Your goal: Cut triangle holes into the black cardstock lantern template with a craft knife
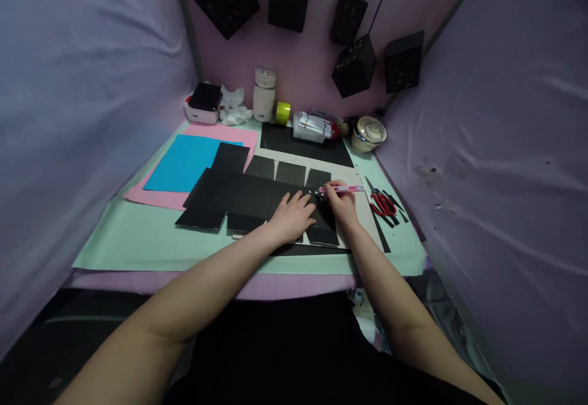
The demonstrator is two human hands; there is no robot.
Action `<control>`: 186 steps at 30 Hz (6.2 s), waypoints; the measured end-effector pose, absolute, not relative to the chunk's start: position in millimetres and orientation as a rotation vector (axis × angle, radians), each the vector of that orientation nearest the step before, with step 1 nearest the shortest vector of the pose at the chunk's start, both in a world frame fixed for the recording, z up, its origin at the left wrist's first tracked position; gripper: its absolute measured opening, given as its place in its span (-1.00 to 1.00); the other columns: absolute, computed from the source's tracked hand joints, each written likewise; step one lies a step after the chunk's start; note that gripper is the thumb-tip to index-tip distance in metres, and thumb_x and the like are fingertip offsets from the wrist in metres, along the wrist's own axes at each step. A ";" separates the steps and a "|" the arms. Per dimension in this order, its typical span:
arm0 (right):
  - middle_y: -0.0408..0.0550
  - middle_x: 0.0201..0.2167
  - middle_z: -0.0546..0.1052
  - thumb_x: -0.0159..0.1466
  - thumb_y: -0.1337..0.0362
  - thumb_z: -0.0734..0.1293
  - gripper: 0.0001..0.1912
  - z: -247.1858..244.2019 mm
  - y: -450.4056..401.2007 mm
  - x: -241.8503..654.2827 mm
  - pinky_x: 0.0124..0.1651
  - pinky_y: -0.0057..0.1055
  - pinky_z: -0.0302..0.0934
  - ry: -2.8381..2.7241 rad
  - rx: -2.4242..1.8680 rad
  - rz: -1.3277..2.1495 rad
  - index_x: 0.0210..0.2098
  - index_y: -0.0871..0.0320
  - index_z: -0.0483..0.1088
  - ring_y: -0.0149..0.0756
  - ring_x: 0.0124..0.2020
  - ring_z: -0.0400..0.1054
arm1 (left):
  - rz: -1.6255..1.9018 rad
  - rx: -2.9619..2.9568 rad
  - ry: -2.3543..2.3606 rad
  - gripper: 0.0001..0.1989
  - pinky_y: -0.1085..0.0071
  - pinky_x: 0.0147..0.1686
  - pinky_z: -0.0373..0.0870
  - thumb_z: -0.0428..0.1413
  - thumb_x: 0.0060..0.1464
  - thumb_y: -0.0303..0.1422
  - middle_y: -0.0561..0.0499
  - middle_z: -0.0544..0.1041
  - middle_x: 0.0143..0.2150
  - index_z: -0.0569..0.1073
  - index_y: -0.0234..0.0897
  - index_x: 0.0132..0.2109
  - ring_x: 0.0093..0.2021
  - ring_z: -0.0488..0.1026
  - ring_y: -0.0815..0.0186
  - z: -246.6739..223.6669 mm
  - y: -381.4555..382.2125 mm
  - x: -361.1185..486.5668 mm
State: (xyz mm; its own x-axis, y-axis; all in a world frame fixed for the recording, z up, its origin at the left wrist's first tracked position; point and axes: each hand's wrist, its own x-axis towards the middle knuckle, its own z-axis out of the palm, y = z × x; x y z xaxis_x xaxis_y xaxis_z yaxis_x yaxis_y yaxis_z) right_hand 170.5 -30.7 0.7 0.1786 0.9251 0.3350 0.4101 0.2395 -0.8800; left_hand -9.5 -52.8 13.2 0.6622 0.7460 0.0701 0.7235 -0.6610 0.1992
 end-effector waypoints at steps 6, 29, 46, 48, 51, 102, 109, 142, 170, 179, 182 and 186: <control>-0.17 -0.50 0.47 0.16 0.13 0.33 -0.82 -2.3 -31.2 166.9 -0.32 -0.37 0.21 -1.411 -1.402 0.573 -0.34 0.11 0.39 -0.30 -0.46 0.34 | 0.216 2.708 1.223 -0.63 -0.07 0.30 0.01 0.01 0.29 -0.22 -0.16 0.21 0.36 0.36 -0.23 0.18 0.38 0.04 -0.01 11.7 -51.8 -9.7; -0.16 -0.50 0.49 0.12 0.22 0.28 -0.90 -3.0 -31.2 167.5 -0.28 -0.35 0.18 -1.489 -1.513 0.476 -0.44 0.10 0.37 -0.27 -0.41 0.36 | 0.258 2.741 1.216 -0.63 -0.08 0.28 0.05 0.02 0.29 -0.23 -0.16 0.24 0.34 0.38 -0.26 0.17 0.37 0.08 -0.02 8.6 -51.3 -10.0; -0.16 -0.52 0.42 0.16 0.22 0.26 -0.91 -2.1 -36.8 160.0 -0.35 -0.38 0.11 -1.688 -1.475 0.334 -0.44 0.08 0.29 -0.29 -0.45 0.29 | 0.255 2.710 1.213 -0.61 -0.07 0.29 0.01 0.00 0.29 -0.23 -0.19 0.21 0.35 0.35 -0.27 0.19 0.38 0.05 -0.02 9.5 -52.8 -10.3; -0.16 -0.52 0.43 0.14 0.21 0.27 -0.90 -1.8 -38.0 158.7 -0.35 -0.38 0.13 -1.613 -1.488 0.387 -0.45 0.09 0.30 -0.29 -0.44 0.29 | 0.256 2.706 1.220 -0.61 -0.08 0.30 0.01 -0.01 0.30 -0.23 -0.19 0.21 0.36 0.34 -0.26 0.20 0.38 0.05 -0.02 9.3 -52.8 -10.1; -0.17 -0.52 0.42 0.15 0.19 0.26 -0.88 -3.1 -40.5 156.2 -0.34 -0.38 0.13 -1.542 -1.502 0.411 -0.46 0.09 0.30 -0.29 -0.44 0.28 | 0.255 2.704 1.223 -0.58 -0.08 0.30 0.00 0.00 0.30 -0.24 -0.19 0.20 0.36 0.32 -0.25 0.23 0.38 0.04 -0.03 9.0 -53.0 -9.8; -0.17 -0.53 0.40 0.15 0.28 0.19 -0.90 -6.6 -44.2 154.5 -0.33 -0.36 0.12 -1.597 -1.430 0.415 -0.49 0.08 0.26 -0.29 -0.44 0.27 | 0.248 2.699 1.223 -0.56 -0.07 0.29 0.00 -0.01 0.30 -0.23 -0.18 0.20 0.36 0.30 -0.24 0.26 0.38 0.05 -0.03 9.7 -53.0 -10.3; -0.18 -0.54 0.41 0.16 0.22 0.22 -0.88 -2.3 -46.5 153.6 -0.33 -0.35 0.15 -1.470 -1.476 0.432 -0.48 0.08 0.30 -0.29 -0.45 0.29 | 0.257 2.713 1.224 -0.57 -0.07 0.29 0.02 0.00 0.29 -0.23 -0.18 0.21 0.36 0.32 -0.24 0.25 0.37 0.06 -0.03 10.3 -53.7 -10.0; -0.18 -0.54 0.40 0.20 0.20 0.23 -0.85 -7.9 -43.8 154.9 -0.35 -0.39 0.12 -1.569 -1.463 0.367 -0.47 0.09 0.29 -0.31 -0.46 0.28 | 0.229 2.719 1.225 -0.56 -0.07 0.30 0.01 0.00 0.30 -0.23 -0.19 0.20 0.37 0.32 -0.28 0.25 0.38 0.05 -0.04 12.0 -53.7 -9.4; -0.17 -0.53 0.40 0.16 0.27 0.22 -0.89 -7.8 -45.5 156.8 -0.34 -0.37 0.12 -1.617 -1.431 0.380 -0.50 0.09 0.26 -0.31 -0.46 0.27 | 0.223 2.687 1.223 -0.57 -0.07 0.30 -0.01 -0.03 0.31 -0.25 -0.20 0.20 0.36 0.31 -0.27 0.25 0.38 0.04 -0.02 14.8 -54.6 -9.7; -0.19 -0.54 0.39 0.18 0.21 0.23 -0.86 -5.1 -44.3 155.8 -0.34 -0.37 0.13 -1.506 -1.472 0.437 -0.49 0.09 0.28 -0.31 -0.46 0.28 | 0.235 2.690 1.233 -0.58 -0.06 0.30 -0.01 0.00 0.29 -0.24 -0.17 0.21 0.36 0.32 -0.22 0.24 0.38 0.05 -0.01 13.0 -54.1 -9.4; -0.19 -0.55 0.39 0.18 0.22 0.24 -0.86 -6.1 -43.4 156.1 -0.34 -0.36 0.13 -1.510 -1.466 0.434 -0.49 0.09 0.29 -0.30 -0.46 0.28 | 0.244 2.696 1.234 -0.58 -0.05 0.30 -0.01 0.00 0.29 -0.23 -0.16 0.22 0.35 0.31 -0.22 0.24 0.38 0.05 0.00 12.5 -54.2 -9.4; -0.20 -0.55 0.38 0.18 0.22 0.25 -0.86 -7.3 -43.1 156.1 -0.35 -0.37 0.13 -1.518 -1.447 0.431 -0.49 0.10 0.30 -0.31 -0.47 0.28 | 0.242 2.706 1.230 -0.58 -0.06 0.30 0.00 -0.01 0.30 -0.23 -0.16 0.21 0.35 0.31 -0.23 0.24 0.38 0.05 -0.01 11.4 -54.1 -9.5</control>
State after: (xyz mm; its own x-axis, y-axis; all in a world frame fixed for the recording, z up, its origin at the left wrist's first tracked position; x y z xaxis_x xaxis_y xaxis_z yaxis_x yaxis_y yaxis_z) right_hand 156.1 -43.1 -7.3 0.1638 0.9073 0.3873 0.5685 0.2341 -0.7887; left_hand -9.5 -54.1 11.4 0.6487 0.7567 0.0809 0.7309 -0.6491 0.2108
